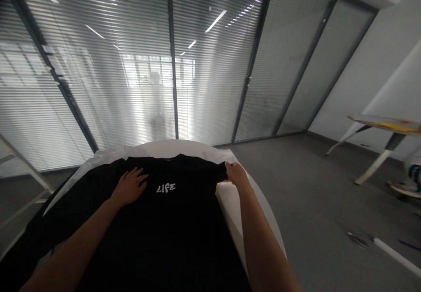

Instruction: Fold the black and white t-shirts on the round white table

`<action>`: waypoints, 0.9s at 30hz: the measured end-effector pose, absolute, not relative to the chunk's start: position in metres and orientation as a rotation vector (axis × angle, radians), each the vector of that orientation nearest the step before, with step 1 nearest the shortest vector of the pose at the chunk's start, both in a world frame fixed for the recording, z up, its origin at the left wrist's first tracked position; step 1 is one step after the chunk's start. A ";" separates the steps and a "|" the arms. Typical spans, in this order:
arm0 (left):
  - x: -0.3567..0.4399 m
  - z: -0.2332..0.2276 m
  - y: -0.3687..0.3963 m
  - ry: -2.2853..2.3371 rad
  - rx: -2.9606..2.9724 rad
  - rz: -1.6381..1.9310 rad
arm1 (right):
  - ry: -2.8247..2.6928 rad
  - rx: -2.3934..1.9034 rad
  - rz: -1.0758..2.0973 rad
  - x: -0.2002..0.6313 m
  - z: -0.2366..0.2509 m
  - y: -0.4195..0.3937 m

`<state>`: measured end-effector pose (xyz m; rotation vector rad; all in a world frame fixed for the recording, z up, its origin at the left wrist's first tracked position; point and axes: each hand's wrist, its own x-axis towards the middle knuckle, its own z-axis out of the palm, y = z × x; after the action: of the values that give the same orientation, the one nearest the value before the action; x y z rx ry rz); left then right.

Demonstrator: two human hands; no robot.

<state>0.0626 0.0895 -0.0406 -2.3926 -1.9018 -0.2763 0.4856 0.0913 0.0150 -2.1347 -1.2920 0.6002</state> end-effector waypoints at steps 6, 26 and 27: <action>0.062 -0.041 0.090 -1.916 -2.395 -0.284 | -1.359 -2.004 0.582 0.465 0.004 0.097; 0.062 -0.040 0.091 -1.917 -2.401 -0.273 | -1.154 -1.798 0.679 0.445 -0.006 0.101; 0.062 -0.041 0.091 -1.913 -2.402 -0.269 | -1.147 -1.780 0.647 0.447 -0.006 0.102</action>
<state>0.0618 0.0915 -0.0405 -2.4018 -1.9125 -0.2694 0.4471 0.1020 -0.0057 -1.7798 -1.1475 0.6473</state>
